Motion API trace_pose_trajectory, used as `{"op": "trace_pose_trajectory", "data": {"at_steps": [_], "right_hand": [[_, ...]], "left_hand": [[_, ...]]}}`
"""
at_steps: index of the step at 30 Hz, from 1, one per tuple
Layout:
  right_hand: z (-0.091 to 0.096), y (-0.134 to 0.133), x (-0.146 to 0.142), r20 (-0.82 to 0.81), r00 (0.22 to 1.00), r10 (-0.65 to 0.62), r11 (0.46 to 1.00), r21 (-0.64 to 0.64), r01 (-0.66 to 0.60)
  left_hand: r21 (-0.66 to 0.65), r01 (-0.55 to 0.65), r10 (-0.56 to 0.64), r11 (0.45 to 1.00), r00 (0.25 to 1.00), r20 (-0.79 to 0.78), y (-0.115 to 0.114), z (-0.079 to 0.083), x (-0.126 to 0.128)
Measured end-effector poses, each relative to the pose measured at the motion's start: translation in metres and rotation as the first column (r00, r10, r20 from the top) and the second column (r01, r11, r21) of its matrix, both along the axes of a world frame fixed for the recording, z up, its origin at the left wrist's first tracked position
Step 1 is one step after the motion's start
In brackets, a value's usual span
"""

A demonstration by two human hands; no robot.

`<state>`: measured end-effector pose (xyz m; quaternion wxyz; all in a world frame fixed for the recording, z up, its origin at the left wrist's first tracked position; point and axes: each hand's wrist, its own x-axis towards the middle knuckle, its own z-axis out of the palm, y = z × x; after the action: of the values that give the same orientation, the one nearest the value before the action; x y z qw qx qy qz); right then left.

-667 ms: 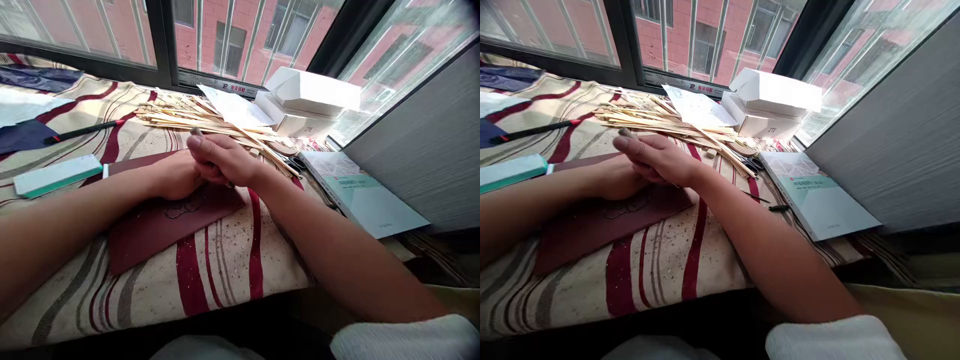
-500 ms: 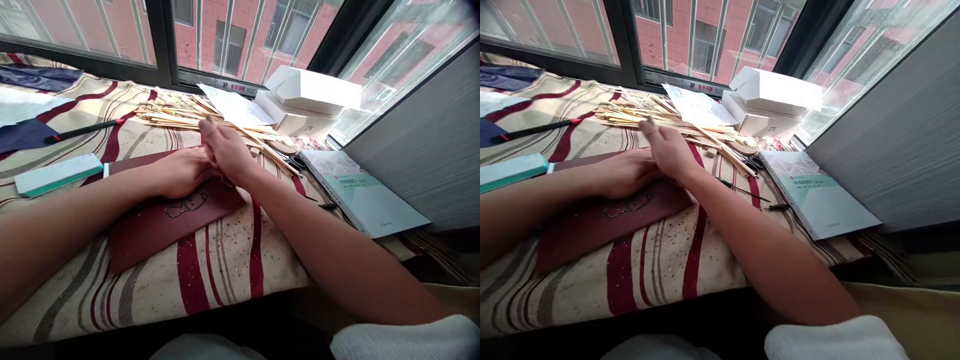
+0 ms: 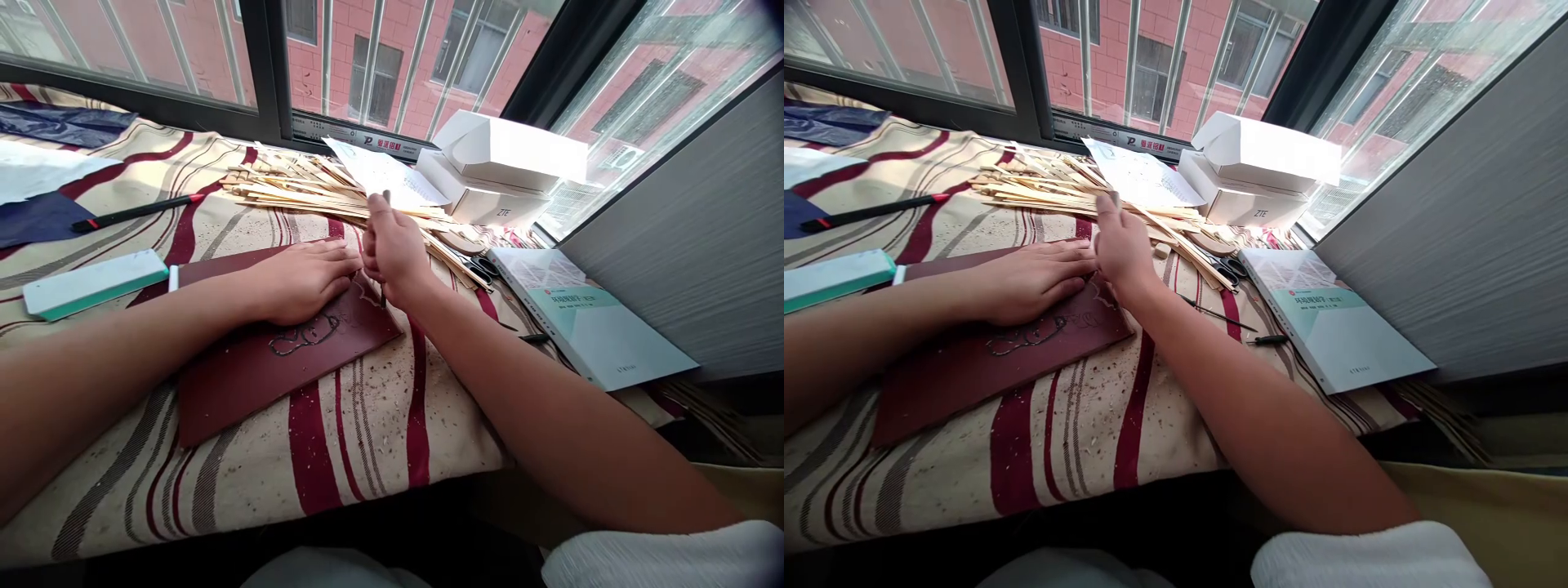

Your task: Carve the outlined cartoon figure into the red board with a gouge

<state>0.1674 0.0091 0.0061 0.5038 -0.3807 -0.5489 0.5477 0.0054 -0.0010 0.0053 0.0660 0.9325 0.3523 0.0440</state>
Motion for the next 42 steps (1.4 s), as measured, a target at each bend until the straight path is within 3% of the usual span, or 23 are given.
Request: {"op": "trace_pose_trajectory", "data": {"at_steps": [2,3,7,12,14,17,20,27,34,42], "right_hand": [[0.002,-0.004,0.001,-0.077,0.99,-0.115,0.993,-0.041,0.112],[0.004,-0.007,0.002,-0.105,0.99,-0.094,0.995,-0.051,0.089],[0.011,-0.017,0.008,-0.152,0.951,0.27,0.962,-0.006,-0.275],[0.014,-0.014,0.024,-0.172,0.895,0.412,0.904,-0.041,-0.425],[0.019,-0.016,0.027,-0.167,0.898,0.407,0.91,-0.005,-0.414],[0.026,-0.021,0.024,-0.181,0.938,0.295,0.955,0.092,-0.283],[0.027,-0.024,0.015,-0.131,0.968,0.216,0.975,0.09,-0.205],[0.016,-0.023,0.003,-0.017,0.983,0.183,0.974,0.142,-0.178],[0.018,-0.025,0.001,0.091,0.986,0.137,0.981,0.124,-0.148],[0.018,-0.03,0.001,0.062,0.978,0.198,0.955,0.211,-0.207]], "left_hand": [[0.007,-0.009,0.009,1.0,1.0,-0.023,0.0,-0.001,0.0],[0.007,0.001,-0.001,1.0,1.0,-0.009,0.0,-0.001,0.001],[-0.001,0.034,-0.034,0.999,0.997,0.065,-0.001,-0.001,0.0],[-0.001,0.034,-0.034,0.999,0.998,0.046,0.0,-0.002,-0.002],[0.0,0.032,-0.032,0.999,0.999,0.027,0.001,-0.002,-0.002],[0.006,0.042,-0.043,0.999,0.998,0.036,0.001,-0.002,-0.002],[0.025,0.065,-0.067,0.998,0.994,0.087,0.0,-0.001,-0.002],[0.045,0.122,-0.128,0.991,0.98,0.151,-0.001,-0.001,-0.004],[0.055,0.127,-0.134,0.99,0.977,0.168,0.001,-0.003,-0.006],[0.055,0.127,-0.134,0.99,0.977,0.164,0.0,-0.001,-0.004]]}}
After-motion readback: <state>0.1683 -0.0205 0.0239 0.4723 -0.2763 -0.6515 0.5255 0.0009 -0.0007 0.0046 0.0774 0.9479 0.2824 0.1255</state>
